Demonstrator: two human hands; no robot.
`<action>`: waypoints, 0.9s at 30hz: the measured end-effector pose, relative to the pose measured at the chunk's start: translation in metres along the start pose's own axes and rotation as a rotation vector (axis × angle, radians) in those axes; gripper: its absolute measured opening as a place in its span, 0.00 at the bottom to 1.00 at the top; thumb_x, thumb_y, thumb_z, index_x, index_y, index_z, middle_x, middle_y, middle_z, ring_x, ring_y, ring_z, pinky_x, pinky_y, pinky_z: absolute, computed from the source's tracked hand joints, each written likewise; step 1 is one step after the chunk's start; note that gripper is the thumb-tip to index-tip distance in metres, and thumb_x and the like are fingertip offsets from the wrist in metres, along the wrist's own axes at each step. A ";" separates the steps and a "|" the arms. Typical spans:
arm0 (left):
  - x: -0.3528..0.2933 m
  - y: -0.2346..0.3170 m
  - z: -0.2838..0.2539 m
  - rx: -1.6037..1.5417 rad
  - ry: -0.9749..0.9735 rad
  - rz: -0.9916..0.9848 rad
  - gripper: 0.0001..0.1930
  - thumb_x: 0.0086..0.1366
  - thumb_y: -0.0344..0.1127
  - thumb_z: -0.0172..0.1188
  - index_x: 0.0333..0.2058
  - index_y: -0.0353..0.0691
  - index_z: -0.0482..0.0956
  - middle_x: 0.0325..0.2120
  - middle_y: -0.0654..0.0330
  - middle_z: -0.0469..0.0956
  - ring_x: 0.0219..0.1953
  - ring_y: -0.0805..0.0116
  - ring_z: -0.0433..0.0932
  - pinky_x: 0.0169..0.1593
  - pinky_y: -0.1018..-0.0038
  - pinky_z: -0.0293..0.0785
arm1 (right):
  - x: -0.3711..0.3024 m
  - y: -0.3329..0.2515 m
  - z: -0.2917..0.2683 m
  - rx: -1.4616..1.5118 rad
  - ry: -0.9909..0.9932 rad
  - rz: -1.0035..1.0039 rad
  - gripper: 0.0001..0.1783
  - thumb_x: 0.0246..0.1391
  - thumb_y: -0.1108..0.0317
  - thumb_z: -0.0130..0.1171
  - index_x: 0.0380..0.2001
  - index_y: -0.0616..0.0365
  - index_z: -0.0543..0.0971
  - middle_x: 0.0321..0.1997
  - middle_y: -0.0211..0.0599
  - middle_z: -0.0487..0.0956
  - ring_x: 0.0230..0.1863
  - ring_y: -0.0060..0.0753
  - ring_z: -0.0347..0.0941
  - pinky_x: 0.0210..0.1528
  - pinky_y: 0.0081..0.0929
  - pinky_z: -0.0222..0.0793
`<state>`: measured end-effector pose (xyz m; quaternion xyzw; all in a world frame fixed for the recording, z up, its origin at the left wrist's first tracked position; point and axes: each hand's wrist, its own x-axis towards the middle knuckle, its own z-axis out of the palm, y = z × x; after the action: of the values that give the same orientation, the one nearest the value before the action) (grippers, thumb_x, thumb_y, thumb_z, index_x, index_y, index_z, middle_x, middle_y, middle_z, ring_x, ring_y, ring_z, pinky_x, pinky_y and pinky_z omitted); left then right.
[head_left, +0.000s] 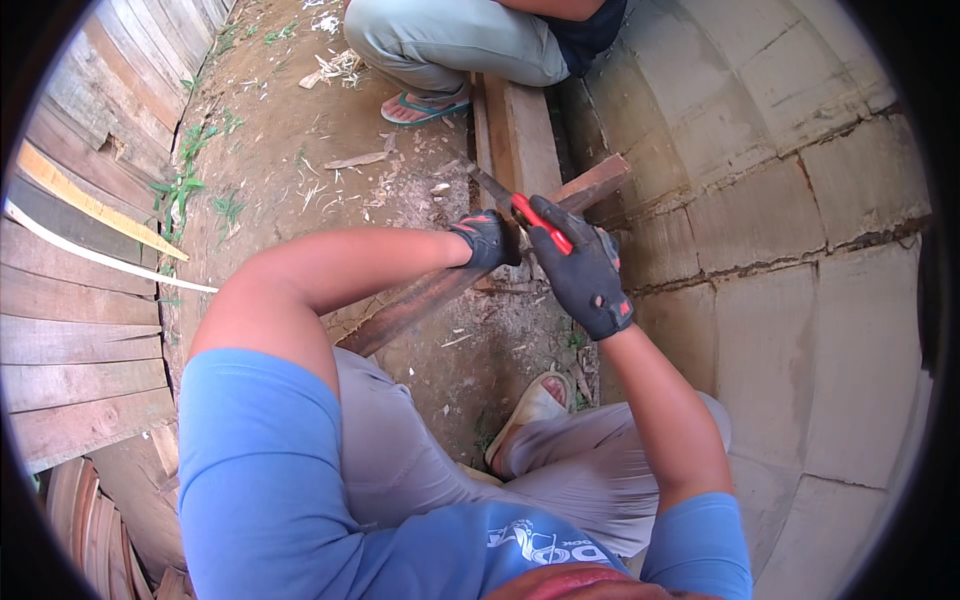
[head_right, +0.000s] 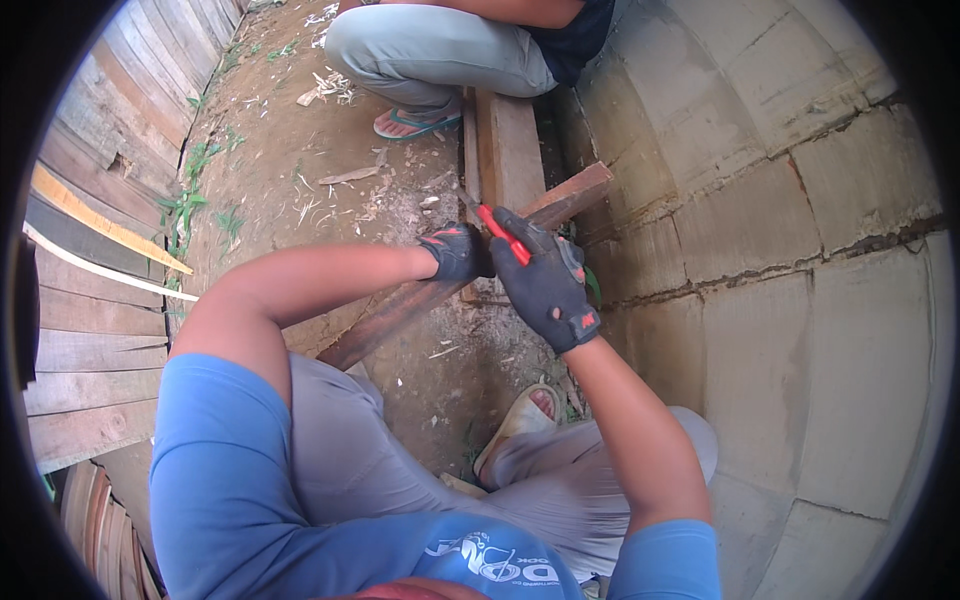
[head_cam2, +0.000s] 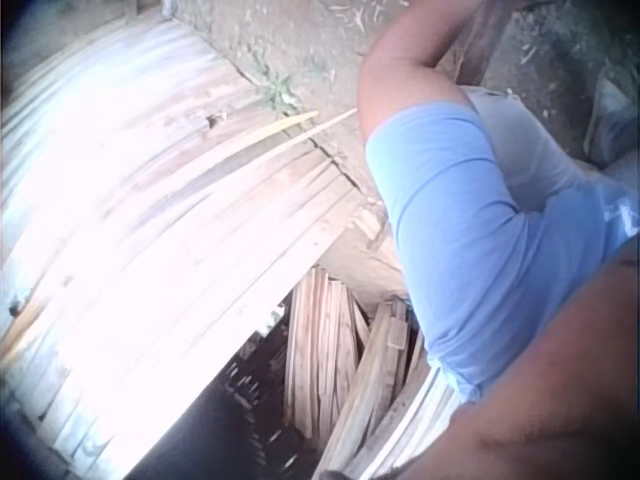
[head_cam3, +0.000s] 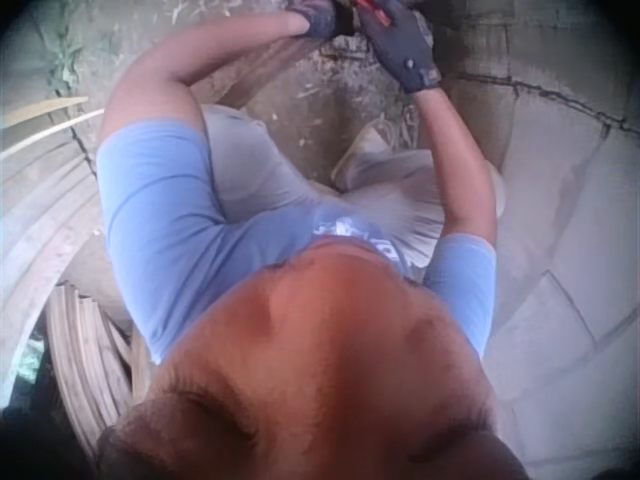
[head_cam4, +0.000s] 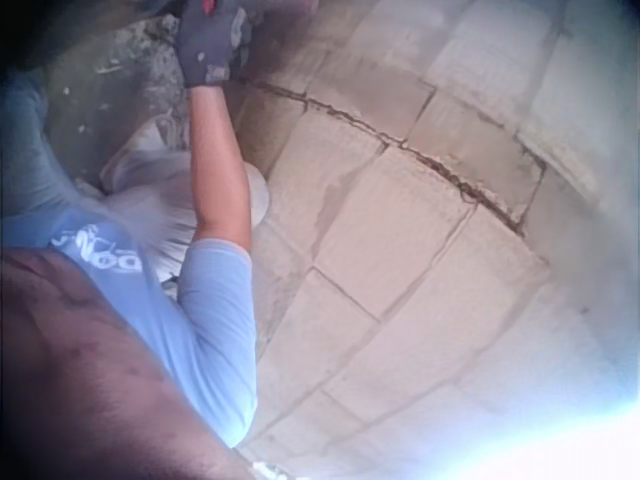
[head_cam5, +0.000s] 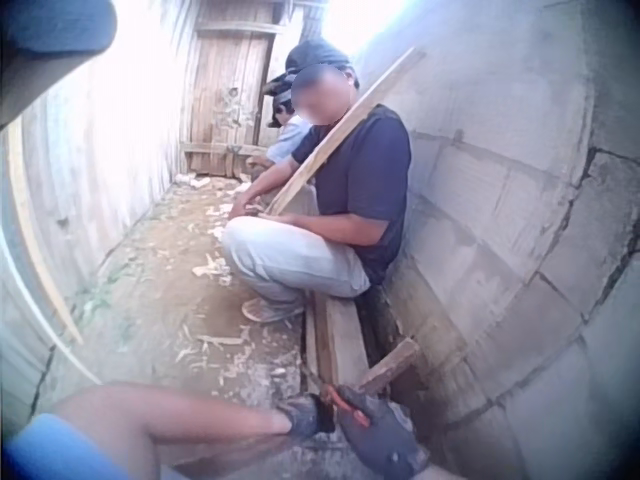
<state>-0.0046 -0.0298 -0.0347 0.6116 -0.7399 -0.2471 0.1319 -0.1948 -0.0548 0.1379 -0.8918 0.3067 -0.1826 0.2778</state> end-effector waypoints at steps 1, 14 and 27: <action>0.001 -0.009 0.006 0.017 0.017 0.012 0.22 0.69 0.54 0.62 0.43 0.39 0.88 0.40 0.44 0.87 0.43 0.41 0.86 0.47 0.50 0.80 | 0.000 0.004 0.000 0.049 0.009 -0.002 0.23 0.67 0.58 0.63 0.60 0.56 0.85 0.52 0.56 0.88 0.55 0.54 0.86 0.59 0.42 0.78; 0.012 0.002 0.007 0.066 -0.078 -0.006 0.21 0.73 0.52 0.58 0.48 0.43 0.88 0.45 0.46 0.88 0.46 0.44 0.86 0.52 0.55 0.81 | -0.030 0.028 0.005 -0.039 0.019 -0.098 0.24 0.67 0.62 0.65 0.64 0.49 0.83 0.58 0.49 0.87 0.56 0.51 0.86 0.60 0.42 0.80; 0.013 -0.016 0.028 -0.072 -0.107 -0.062 0.26 0.74 0.55 0.58 0.64 0.50 0.81 0.67 0.53 0.78 0.67 0.48 0.76 0.69 0.59 0.73 | -0.039 0.007 0.015 -0.323 -0.184 -0.255 0.32 0.65 0.61 0.63 0.73 0.38 0.75 0.52 0.43 0.88 0.34 0.49 0.86 0.39 0.44 0.82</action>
<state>-0.0079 -0.0386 -0.0676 0.6150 -0.7172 -0.3099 0.1066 -0.2195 -0.0278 0.1158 -0.9692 0.1902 -0.0825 0.1329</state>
